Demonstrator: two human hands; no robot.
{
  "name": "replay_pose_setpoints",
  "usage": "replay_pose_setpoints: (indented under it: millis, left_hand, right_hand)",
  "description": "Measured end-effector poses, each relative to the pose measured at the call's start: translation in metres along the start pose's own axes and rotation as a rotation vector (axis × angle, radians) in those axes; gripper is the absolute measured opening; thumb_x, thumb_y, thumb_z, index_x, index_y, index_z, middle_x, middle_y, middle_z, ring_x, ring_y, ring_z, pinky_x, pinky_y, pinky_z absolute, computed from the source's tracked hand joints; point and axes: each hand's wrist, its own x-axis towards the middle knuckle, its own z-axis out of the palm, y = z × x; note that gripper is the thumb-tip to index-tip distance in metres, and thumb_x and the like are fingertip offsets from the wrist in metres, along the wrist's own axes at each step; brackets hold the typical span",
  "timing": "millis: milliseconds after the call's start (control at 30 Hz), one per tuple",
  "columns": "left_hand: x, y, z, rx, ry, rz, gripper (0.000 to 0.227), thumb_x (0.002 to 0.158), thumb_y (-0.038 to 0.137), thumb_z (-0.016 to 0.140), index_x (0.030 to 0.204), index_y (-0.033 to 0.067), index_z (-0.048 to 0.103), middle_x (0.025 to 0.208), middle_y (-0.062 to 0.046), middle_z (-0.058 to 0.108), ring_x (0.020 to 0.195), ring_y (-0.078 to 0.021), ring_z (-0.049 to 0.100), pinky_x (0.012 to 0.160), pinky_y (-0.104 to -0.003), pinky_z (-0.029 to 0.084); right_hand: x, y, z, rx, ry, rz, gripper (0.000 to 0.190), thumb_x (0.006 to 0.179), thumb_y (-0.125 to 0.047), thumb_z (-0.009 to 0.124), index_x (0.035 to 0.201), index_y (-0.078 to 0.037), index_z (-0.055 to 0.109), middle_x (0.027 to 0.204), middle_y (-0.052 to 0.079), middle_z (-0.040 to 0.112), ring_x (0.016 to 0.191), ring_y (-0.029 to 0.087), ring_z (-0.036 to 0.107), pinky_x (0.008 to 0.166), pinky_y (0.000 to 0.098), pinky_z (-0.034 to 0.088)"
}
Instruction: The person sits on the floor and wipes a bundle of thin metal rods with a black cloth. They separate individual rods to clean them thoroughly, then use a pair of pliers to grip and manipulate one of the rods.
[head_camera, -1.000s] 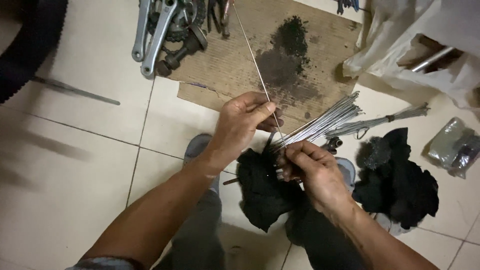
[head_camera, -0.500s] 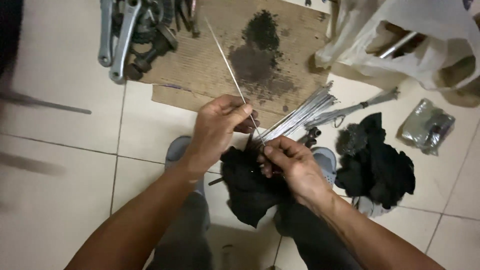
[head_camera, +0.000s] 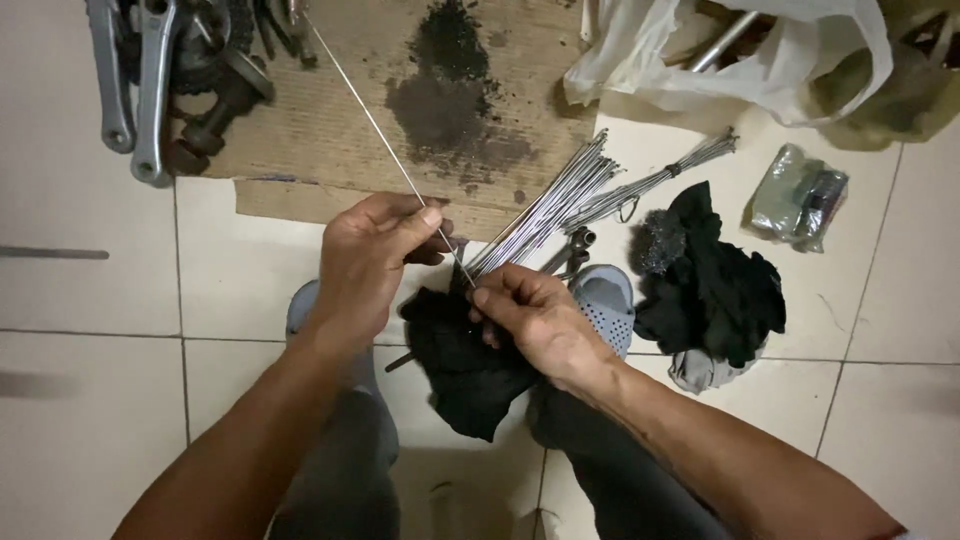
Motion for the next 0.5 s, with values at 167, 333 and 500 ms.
replay_pose_setpoints:
  millis: [167,333,500]
  left_hand:
    - [0.001,-0.003,0.002,-0.009,0.008,-0.002,0.022,0.086,0.017,0.080,0.099,0.0006,0.071,0.087,-0.018,0.076,0.077,-0.0245,0.075,0.070,-0.035,0.063]
    - [-0.001,-0.003,0.002,0.005,0.031,0.001,0.022,0.085,0.015,0.081,0.097,-0.0004,0.072,0.088,-0.019,0.076,0.076,-0.0249,0.074,0.069,-0.036,0.063]
    - [0.001,0.014,0.007,0.086,0.091,-0.035,0.035,0.083,0.024,0.083,0.102,-0.0039,0.073,0.087,-0.024,0.074,0.079,-0.0312,0.075,0.074,-0.045,0.063]
  right_hand:
    - [0.001,0.003,0.001,0.015,-0.002,0.030,0.010,0.092,-0.001,0.065,0.091,0.008,0.069,0.069,0.016,0.062,0.052,0.020,0.064,0.049,0.0304,0.053]
    - [0.000,0.005,0.002,0.065,-0.011,0.042,0.010,0.093,0.000,0.062,0.091,0.007,0.069,0.071,0.017,0.063,0.053,0.021,0.063,0.050,0.0316,0.052]
    - [0.010,0.007,-0.002,0.103,-0.012,0.034,0.010,0.094,0.002,0.062,0.090,0.008,0.070,0.071,0.020,0.063,0.054,0.024,0.063,0.051,0.0341,0.053]
